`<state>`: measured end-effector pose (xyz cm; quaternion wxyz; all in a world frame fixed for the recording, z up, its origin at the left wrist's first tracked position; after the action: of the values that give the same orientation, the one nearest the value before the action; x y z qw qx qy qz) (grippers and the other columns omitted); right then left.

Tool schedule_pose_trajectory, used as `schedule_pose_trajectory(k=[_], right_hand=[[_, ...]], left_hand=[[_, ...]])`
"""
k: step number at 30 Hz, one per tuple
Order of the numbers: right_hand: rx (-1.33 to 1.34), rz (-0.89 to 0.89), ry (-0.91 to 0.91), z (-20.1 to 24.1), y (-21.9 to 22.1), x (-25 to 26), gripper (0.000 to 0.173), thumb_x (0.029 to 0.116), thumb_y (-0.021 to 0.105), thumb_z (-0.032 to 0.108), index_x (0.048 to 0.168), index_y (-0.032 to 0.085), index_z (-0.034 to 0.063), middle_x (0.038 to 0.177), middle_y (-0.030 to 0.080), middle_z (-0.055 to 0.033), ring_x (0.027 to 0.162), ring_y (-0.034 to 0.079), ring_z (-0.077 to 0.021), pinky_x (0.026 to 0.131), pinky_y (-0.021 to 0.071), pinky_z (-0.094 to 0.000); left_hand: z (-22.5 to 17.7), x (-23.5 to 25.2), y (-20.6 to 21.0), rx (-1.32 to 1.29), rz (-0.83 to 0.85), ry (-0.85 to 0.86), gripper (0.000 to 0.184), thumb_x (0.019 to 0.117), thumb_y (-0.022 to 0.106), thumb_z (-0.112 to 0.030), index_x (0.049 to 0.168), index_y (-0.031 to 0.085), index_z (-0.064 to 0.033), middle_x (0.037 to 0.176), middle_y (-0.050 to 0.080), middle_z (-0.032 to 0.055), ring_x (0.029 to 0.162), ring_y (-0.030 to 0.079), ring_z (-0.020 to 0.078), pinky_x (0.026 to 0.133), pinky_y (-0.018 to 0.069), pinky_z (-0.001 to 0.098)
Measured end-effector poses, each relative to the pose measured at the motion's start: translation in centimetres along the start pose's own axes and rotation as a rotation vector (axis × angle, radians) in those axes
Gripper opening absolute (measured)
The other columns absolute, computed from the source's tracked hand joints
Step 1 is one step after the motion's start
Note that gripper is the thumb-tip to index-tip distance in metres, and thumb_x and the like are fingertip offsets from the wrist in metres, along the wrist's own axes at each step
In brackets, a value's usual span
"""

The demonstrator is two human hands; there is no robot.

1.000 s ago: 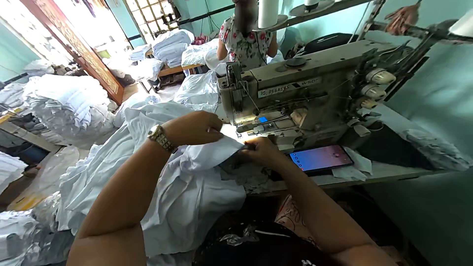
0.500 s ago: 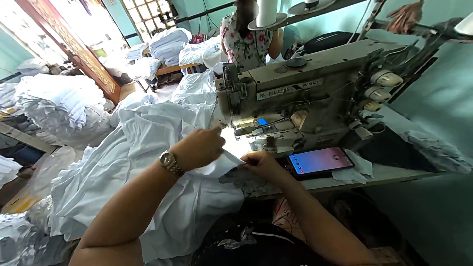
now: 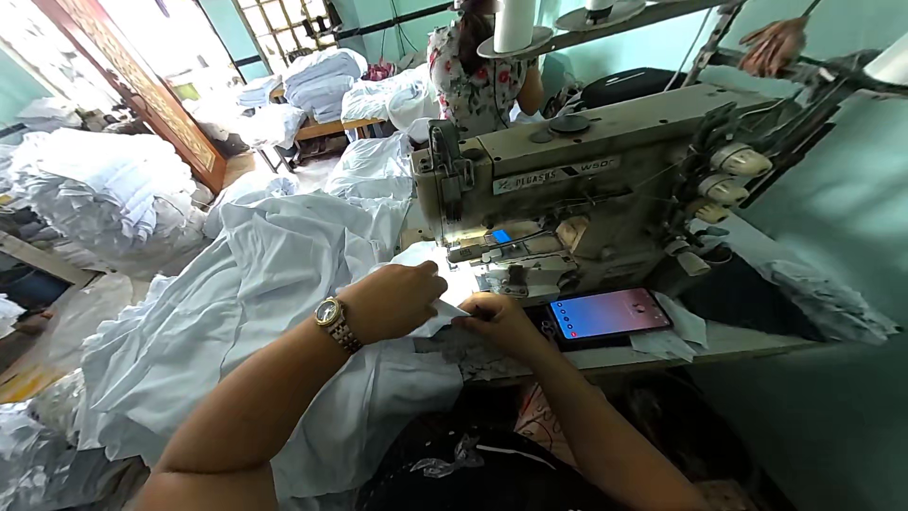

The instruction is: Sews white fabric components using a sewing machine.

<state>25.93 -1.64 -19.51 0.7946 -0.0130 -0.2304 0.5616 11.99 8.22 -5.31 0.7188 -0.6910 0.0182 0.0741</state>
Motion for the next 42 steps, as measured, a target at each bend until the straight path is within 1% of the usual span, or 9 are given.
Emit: schedule_pose_trajectory(k=[2,4,11,15,19,23,32,35,42], right_hand=[[0.0,-0.013,-0.002,0.1,0.1,0.1,0.019,0.0917,0.075,0.026,0.089,0.077,0.0075,0.085,0.071,0.0023,0.072,0.06,0.0033,0.066,0.0505,-0.015],[-0.011,-0.015,0.013,0.2,0.0,0.2,0.018,0.0914,0.075,0.027,0.09,0.078,0.0085,0.087,0.072,0.0028,0.073,0.061,0.0033,0.067,0.0511,-0.0152],[-0.016,-0.009,0.013,0.0,0.1,0.2,0.019,0.0901,0.077,0.027,0.088,0.077,0.0075,0.082,0.069,0.0037,0.067,0.057,0.0042,0.062,0.0479,-0.0139],[-0.005,-0.017,0.033,0.2,0.3,0.0,0.018,0.0902,0.076,0.026,0.086,0.076,0.0078,0.08,0.068,0.0043,0.066,0.056,0.0047,0.061,0.0467,-0.0137],[0.028,-0.032,0.03,0.3,0.1,0.0,0.017,0.0913,0.075,0.025,0.089,0.077,0.0085,0.083,0.071,0.004,0.069,0.06,0.0036,0.064,0.0498,-0.0147],[0.0,-0.042,0.013,0.4,0.1,0.1,0.018,0.091,0.075,0.027,0.089,0.077,0.0084,0.082,0.071,0.0041,0.067,0.058,0.0038,0.062,0.049,-0.0151],[0.01,-0.049,0.03,0.4,0.1,-0.1,0.015,0.0897,0.075,0.024,0.09,0.078,0.0088,0.081,0.069,0.0045,0.067,0.057,0.004,0.062,0.0478,-0.0143],[0.008,-0.056,0.037,0.4,0.1,-0.1,0.014,0.0893,0.075,0.023,0.089,0.076,0.0085,0.081,0.068,0.0039,0.067,0.057,0.0032,0.061,0.048,-0.0145],[-0.009,-0.068,-0.037,0.3,-0.1,-0.8,0.016,0.0915,0.075,0.023,0.093,0.077,0.008,0.087,0.069,0.0011,0.073,0.06,-0.0008,0.066,0.0511,-0.0165]], left_hand=[[-0.2,-0.1,0.0,0.051,-0.01,-0.046,0.014,0.099,0.059,-0.009,0.11,0.067,-0.0076,0.094,0.066,0.0131,0.077,0.069,0.0314,0.065,0.0567,0.0499],[-0.8,-0.1,-0.2,0.045,0.029,-0.044,0.014,0.1024,0.056,-0.015,0.108,0.067,-0.008,0.087,0.068,0.0123,0.08,0.069,0.0324,0.068,0.0558,0.0518],[-1.0,0.1,-0.1,0.113,-0.004,-0.096,0.032,0.1042,0.056,-0.03,0.093,0.071,-0.0052,0.105,0.064,0.0138,0.074,0.067,0.0278,0.063,0.0563,0.0463],[-1.6,-0.3,-0.2,0.055,0.027,-0.112,0.015,0.1014,0.058,-0.014,0.111,0.067,-0.0064,0.096,0.066,0.0136,0.078,0.068,0.0312,0.065,0.0564,0.049],[-2.7,-0.4,-0.3,0.009,0.069,-0.096,0.019,0.1043,0.056,-0.019,0.114,0.065,-0.0059,0.097,0.067,0.0147,0.085,0.069,0.0333,0.072,0.056,0.0513],[-2.4,-0.4,-0.1,0.057,-0.002,-0.132,0.021,0.1014,0.059,-0.022,0.099,0.07,-0.004,0.107,0.064,0.0163,0.076,0.067,0.0312,0.063,0.0564,0.049],[-2.8,-0.3,0.1,-0.089,0.063,-0.148,0.019,0.1025,0.053,-0.015,0.115,0.065,-0.0058,0.098,0.067,0.0155,0.088,0.069,0.0339,0.073,0.0548,0.0532],[-2.0,-0.2,0.5,0.005,-0.094,-0.16,0.02,0.0996,0.059,-0.02,0.097,0.072,-0.005,0.106,0.064,0.0148,0.085,0.068,0.0303,0.069,0.057,0.048],[-0.9,-0.6,2.2,-0.082,-0.363,-0.055,0.036,0.0938,0.068,-0.043,0.074,0.07,-0.0127,0.119,0.069,0.0016,0.125,0.056,0.0255,0.106,0.0397,0.0528]])
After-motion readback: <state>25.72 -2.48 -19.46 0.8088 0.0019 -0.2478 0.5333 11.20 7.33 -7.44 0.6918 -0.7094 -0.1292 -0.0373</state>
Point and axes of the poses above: each hand's wrist, its own x-axis towards the middle knuckle, its own y-axis out of the palm, z = x × y, the point moved 4 cm from there along x, towards the middle knuckle
